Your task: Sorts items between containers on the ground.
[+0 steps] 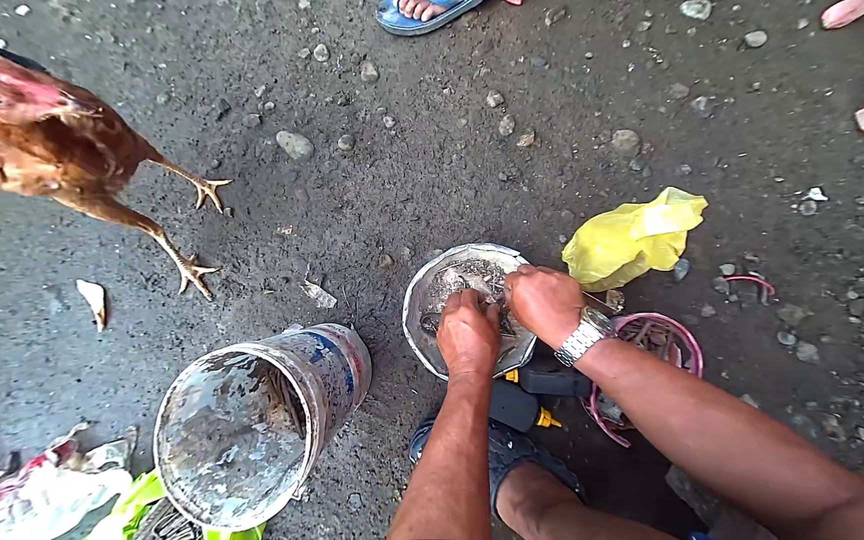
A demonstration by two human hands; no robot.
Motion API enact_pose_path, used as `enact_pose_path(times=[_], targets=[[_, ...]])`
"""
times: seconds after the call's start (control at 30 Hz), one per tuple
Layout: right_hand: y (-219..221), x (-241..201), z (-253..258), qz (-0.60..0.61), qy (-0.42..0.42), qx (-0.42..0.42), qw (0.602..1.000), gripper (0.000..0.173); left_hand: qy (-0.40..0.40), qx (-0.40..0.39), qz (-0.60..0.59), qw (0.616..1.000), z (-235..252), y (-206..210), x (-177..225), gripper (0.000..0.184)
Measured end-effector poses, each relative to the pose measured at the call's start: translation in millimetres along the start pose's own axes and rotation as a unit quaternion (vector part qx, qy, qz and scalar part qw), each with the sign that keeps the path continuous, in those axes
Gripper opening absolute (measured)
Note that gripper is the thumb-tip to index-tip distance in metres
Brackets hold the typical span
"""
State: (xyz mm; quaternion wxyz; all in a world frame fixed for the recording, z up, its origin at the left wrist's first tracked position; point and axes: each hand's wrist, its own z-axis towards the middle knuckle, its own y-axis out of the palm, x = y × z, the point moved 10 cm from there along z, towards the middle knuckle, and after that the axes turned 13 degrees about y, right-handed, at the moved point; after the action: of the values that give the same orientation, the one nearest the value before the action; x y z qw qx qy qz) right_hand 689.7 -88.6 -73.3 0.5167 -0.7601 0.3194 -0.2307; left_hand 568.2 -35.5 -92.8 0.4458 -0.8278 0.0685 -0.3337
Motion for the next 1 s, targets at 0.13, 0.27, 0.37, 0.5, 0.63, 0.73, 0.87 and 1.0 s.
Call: enact_pose_path(times=[0.13,0.27,0.37,0.5,0.63,0.73,0.87,1.0], targets=[[-2,-7,1,0.015,-0.054,0.038,0.998,0.014,0.001,-0.007,0.008,1.0,3,5,3,0.023],[-3,-14,2,-0.007,-0.133,0.034,0.99,0.031,-0.017,-0.015,0.025,0.999,1,-2,-9,0.021],[-3,-16,6,-0.017,-0.16,0.012,0.987,0.022,-0.042,-0.019,0.034,0.998,-4,-6,-21,0.021],[-2,-17,8,-0.038,-0.158,0.009,0.987,0.012,-0.059,0.037,-0.002,0.998,-8,-21,-28,0.02],[-6,-17,4,-0.021,-0.178,0.039,0.983,0.01,-0.027,0.069,-0.006,0.997,-10,-27,-21,0.019],[-7,-17,1,0.0,-0.215,0.068,0.974,0.026,-0.018,0.003,0.032,0.999,-7,-14,-17,0.016],[-4,-22,1,-0.019,-0.23,0.022,0.973,0.025,-0.042,-0.026,0.041,0.998,-4,-7,-21,0.021],[0,-26,5,-0.05,-0.226,-0.022,0.973,0.011,-0.084,-0.067,0.053,0.993,-4,-8,-19,0.022]])
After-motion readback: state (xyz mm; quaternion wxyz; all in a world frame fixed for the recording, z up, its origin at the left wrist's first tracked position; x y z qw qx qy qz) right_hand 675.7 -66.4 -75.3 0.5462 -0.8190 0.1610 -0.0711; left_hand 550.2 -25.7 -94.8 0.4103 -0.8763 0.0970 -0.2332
